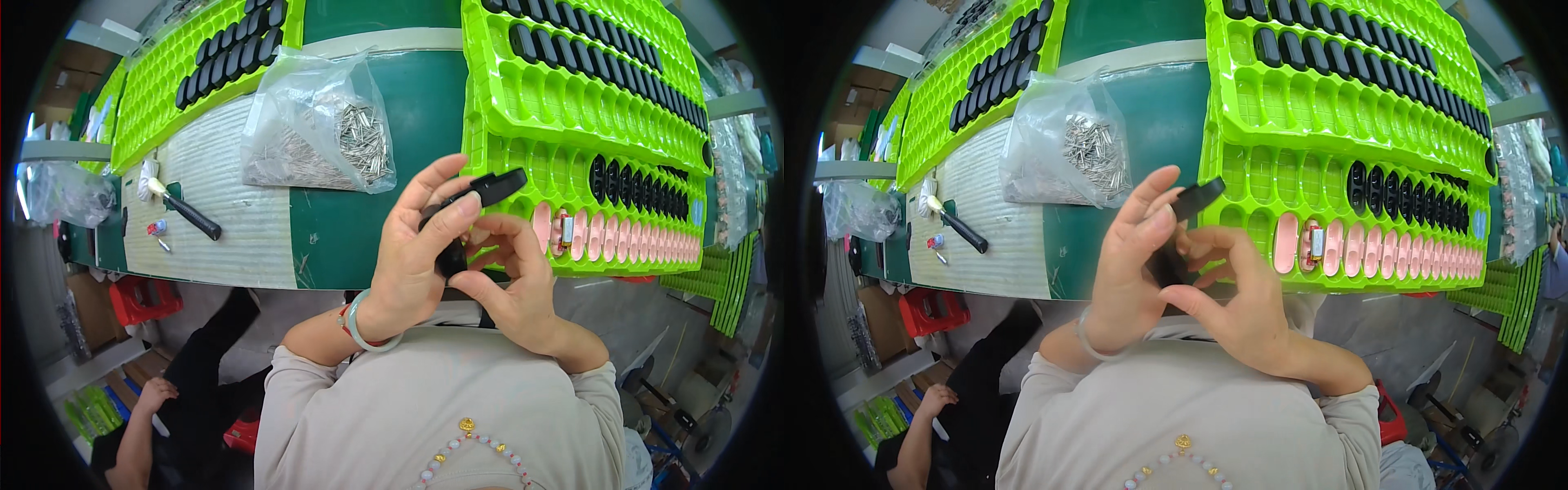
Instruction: The person assembles small black electronic devices by inserting metal pins into slots on the device body and then snapping the two halves together. The person places the completed units into a green plastic tray with multiple compartments.
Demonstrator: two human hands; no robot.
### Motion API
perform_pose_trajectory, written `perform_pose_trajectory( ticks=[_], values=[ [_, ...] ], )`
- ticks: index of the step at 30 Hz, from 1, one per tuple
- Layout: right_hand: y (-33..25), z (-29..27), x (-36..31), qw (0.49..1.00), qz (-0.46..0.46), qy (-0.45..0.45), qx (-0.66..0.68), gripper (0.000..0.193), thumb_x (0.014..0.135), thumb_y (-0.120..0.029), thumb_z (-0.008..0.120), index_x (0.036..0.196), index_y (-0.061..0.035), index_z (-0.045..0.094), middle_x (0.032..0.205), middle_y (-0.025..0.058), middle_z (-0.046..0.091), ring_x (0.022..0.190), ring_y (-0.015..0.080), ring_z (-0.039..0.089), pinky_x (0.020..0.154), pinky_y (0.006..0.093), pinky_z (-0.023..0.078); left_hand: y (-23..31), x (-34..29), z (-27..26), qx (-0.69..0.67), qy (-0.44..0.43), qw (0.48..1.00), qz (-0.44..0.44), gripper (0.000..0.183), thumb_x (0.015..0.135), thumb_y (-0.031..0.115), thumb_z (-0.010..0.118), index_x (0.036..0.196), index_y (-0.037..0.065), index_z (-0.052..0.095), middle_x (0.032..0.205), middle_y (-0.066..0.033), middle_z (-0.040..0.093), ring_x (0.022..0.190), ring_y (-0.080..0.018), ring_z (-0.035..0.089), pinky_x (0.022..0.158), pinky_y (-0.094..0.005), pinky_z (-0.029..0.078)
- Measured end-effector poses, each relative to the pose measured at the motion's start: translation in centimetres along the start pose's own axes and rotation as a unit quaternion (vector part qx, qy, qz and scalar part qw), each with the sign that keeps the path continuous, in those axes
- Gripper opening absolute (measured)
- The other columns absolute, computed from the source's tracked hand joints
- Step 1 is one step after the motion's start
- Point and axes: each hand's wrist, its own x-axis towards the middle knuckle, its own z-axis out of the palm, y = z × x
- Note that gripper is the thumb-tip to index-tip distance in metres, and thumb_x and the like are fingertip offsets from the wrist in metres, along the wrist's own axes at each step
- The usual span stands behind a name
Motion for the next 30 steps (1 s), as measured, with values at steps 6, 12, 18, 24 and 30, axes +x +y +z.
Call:
perform_pose_trajectory(
  ticks=[6,12,18,24,30],
  values=[
    [0.1,-2.6,0.8,0.982,-0.139,0.105,-0.077,0.069,0.074,-0.023,0.076,0.125,0.0006,0.036,0.111,0.0106,0.048,0.087,0.0177,0.055,0.068,0.0270,0.047,0.0,0.2,-0.5,0.024,0.020,0.999,-0.022,0.046,0.084,0.014,0.064,0.125,0.003,0.045,0.111,-0.0053,0.053,0.080,-0.0041,0.046,0.071,-0.0184,0.039],
    [-1.4,-3.9,2.0,0.930,0.112,-0.036,0.347,0.047,0.091,-0.015,0.055,0.129,0.0021,0.033,0.113,0.0125,0.050,0.100,0.0203,0.056,0.080,0.0314,0.051,-1.2,-0.1,-0.4,0.150,-0.043,0.978,0.135,0.049,0.080,0.004,0.068,0.123,0.000,0.045,0.113,-0.0106,0.057,0.100,-0.0103,0.054,0.085,-0.0228,0.044],
    [0.2,-0.9,1.1,0.935,0.039,0.082,0.344,0.041,0.088,-0.011,0.059,0.123,0.0024,0.044,0.113,0.0095,0.055,0.105,0.0174,0.053,0.091,0.0310,0.042,-2.5,0.4,-1.1,0.202,-0.047,0.958,0.196,0.050,0.071,0.003,0.077,0.114,-0.001,0.052,0.105,-0.0104,0.063,0.096,-0.0121,0.058,0.085,-0.0253,0.047],
    [0.9,-0.7,0.9,0.930,0.024,0.077,0.359,0.036,0.090,-0.013,0.057,0.121,0.0017,0.047,0.112,0.0088,0.056,0.105,0.0162,0.053,0.091,0.0304,0.041,-2.6,0.2,-1.0,0.207,-0.033,0.966,0.154,0.051,0.066,0.003,0.080,0.110,0.000,0.055,0.101,-0.0068,0.063,0.091,-0.0094,0.058,0.081,-0.0232,0.046],
    [1.1,-1.5,0.9,0.913,0.041,0.082,0.398,0.033,0.093,-0.014,0.051,0.122,0.0012,0.046,0.116,0.0080,0.053,0.103,0.0165,0.054,0.091,0.0329,0.043,-1.5,-0.4,-2.6,0.068,-0.038,0.996,0.039,0.034,0.086,0.016,0.063,0.114,0.000,0.052,0.101,-0.0032,0.056,0.074,-0.0052,0.047,0.068,-0.0205,0.043]
  ],
)
